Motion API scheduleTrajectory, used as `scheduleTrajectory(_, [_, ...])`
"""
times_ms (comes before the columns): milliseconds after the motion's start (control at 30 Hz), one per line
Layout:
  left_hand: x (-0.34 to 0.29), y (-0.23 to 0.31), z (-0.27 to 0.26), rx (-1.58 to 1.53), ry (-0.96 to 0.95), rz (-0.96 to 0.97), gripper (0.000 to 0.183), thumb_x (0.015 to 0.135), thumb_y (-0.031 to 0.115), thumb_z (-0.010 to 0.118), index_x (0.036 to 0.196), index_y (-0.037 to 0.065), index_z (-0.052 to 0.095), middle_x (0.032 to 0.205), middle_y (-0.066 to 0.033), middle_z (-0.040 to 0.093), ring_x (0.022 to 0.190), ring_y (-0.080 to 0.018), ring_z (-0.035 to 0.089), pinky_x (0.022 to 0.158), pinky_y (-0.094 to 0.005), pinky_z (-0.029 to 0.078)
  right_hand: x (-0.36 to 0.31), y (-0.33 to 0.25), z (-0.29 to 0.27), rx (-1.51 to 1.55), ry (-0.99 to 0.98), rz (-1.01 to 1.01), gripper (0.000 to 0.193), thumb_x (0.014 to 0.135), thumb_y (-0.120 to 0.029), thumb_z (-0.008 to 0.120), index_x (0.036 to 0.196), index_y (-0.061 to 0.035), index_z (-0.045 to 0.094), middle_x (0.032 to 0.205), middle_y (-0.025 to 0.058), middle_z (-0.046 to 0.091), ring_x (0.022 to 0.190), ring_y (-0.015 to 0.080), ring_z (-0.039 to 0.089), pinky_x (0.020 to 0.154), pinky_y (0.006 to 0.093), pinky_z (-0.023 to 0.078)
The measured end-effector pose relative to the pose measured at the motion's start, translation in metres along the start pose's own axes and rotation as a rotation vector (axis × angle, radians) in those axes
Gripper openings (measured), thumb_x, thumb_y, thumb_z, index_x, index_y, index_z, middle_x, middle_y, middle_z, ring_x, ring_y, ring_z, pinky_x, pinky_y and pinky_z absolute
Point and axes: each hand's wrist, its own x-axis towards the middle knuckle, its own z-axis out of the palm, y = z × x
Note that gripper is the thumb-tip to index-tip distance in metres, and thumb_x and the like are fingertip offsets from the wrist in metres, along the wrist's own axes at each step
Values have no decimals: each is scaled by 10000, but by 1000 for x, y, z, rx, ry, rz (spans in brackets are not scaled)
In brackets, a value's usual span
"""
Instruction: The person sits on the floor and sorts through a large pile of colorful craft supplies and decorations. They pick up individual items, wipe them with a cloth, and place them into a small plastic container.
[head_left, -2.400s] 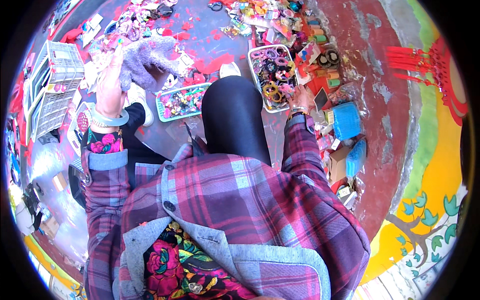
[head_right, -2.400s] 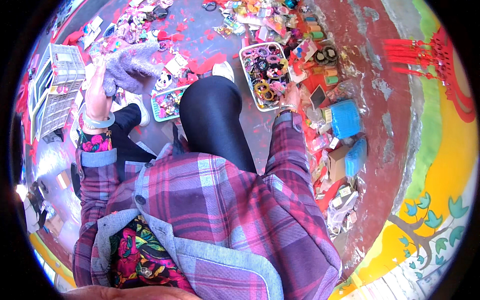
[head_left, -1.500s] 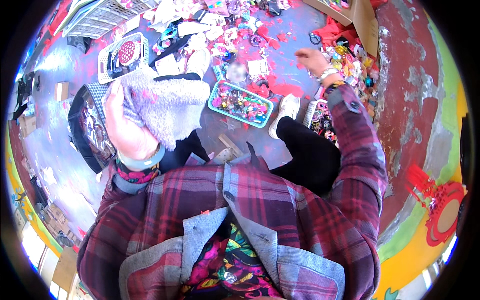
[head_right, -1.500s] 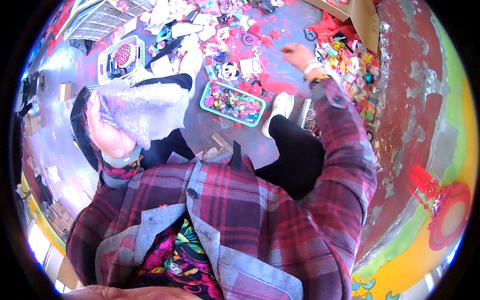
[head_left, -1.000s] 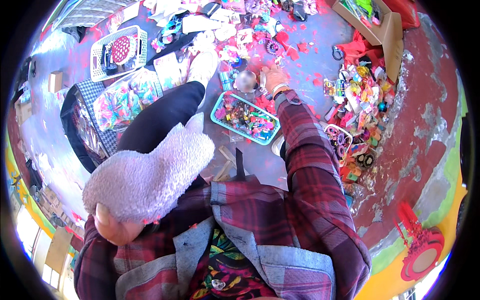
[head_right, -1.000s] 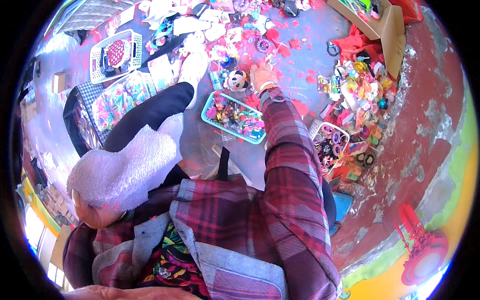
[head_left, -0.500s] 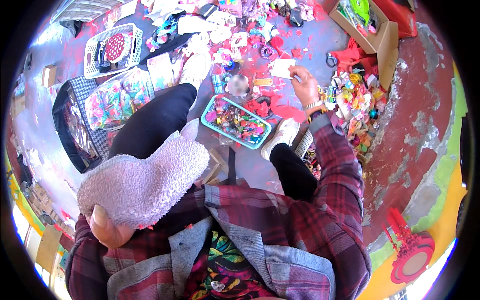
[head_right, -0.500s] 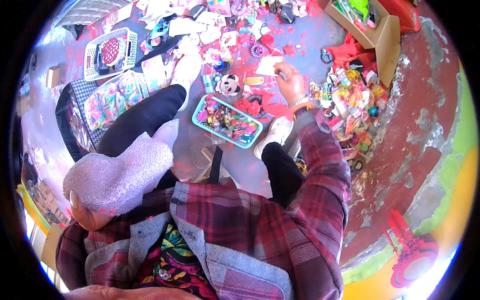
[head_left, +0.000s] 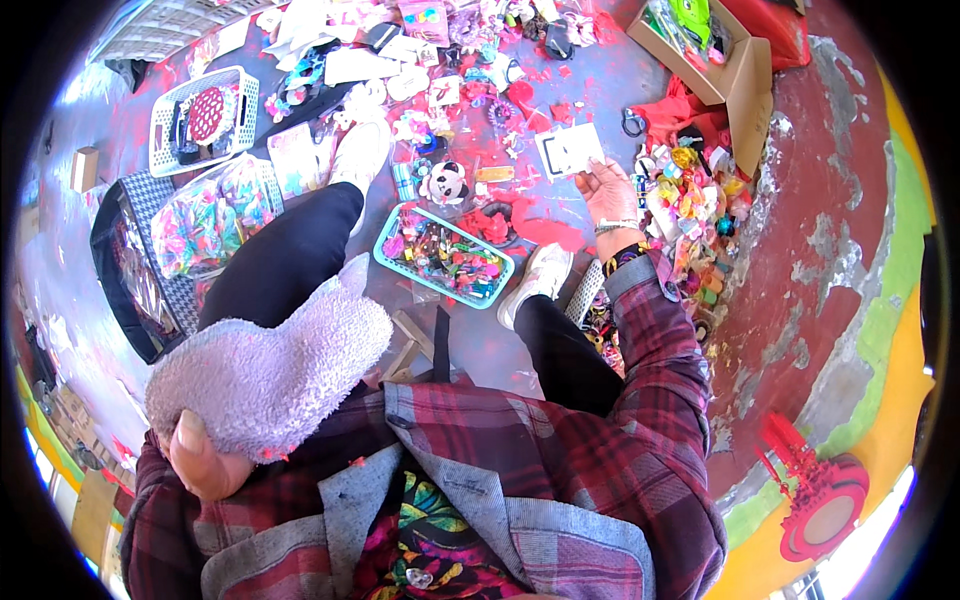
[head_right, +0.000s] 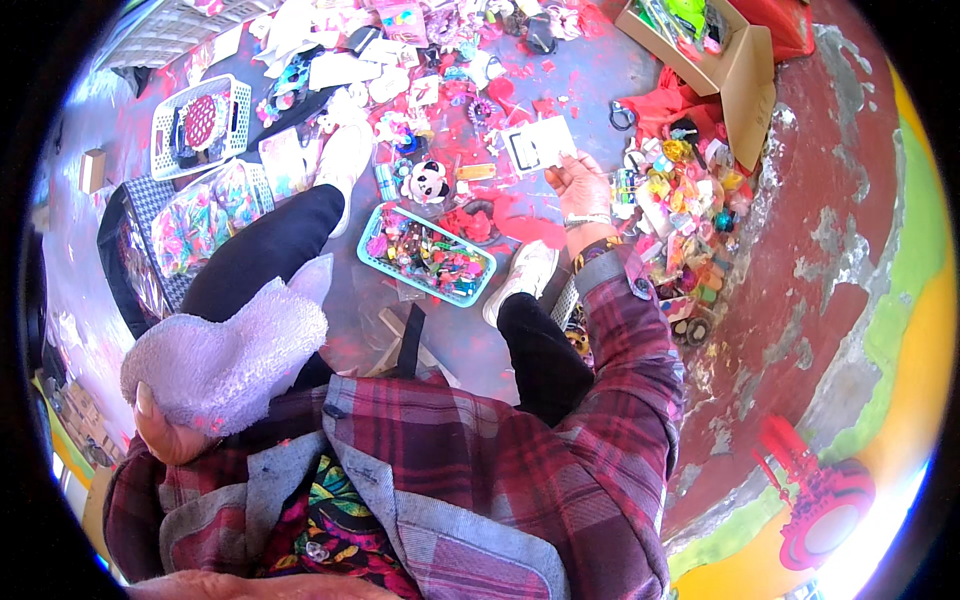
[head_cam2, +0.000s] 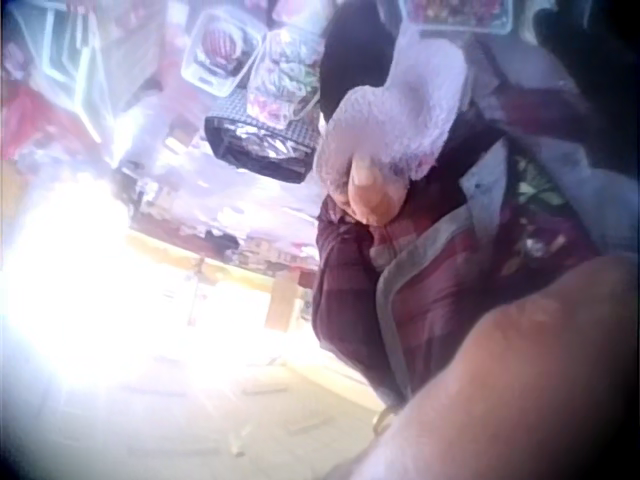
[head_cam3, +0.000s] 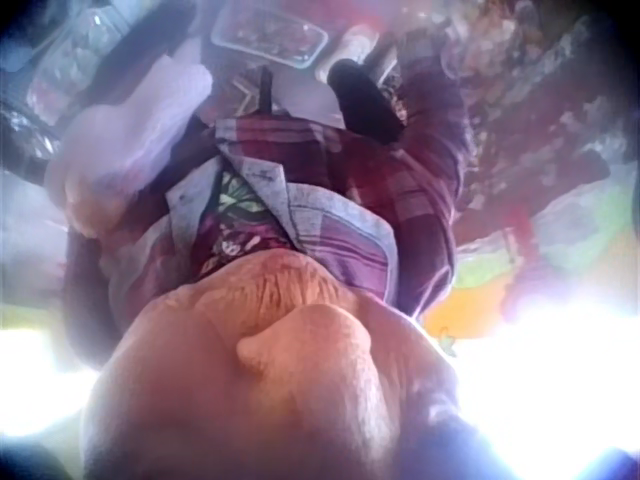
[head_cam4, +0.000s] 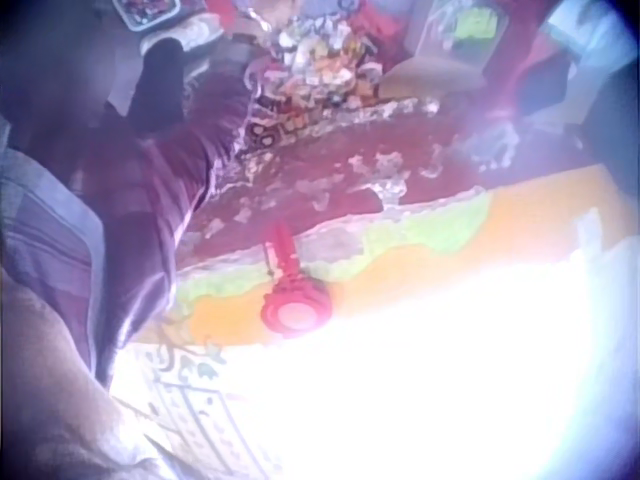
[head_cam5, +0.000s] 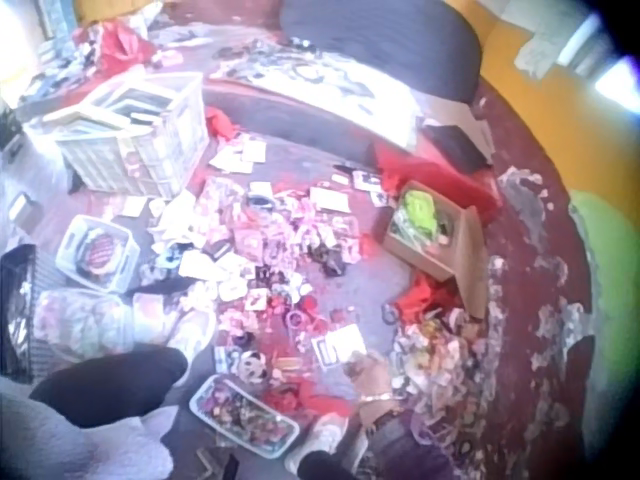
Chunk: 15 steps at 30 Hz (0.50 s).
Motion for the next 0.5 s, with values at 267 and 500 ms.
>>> scheduleTrajectory(267, [2, 2, 1, 14, -11, 5, 424, 794, 259, 395, 1056, -67, 464, 1027, -211, 511, 932, -329, 511, 807, -456, 396, 18, 4, -25, -12, 129, 38, 76, 757, -87, 585, 798, -65, 525, 702, 30, 553, 615, 164, 558, 523, 273, 493])
scheduleTrajectory(500, [1, 5, 2, 34, -9, -4, 419, 793, 257, 399, 1051, -67, 465, 1020, -210, 513, 923, -329, 512, 800, -454, 399, 28, 13, -34, 23, 145, 49, 131, 758, -145, 594, 838, -63, 530, 688, 37, 554, 587, 165, 554, 503, 265, 490])
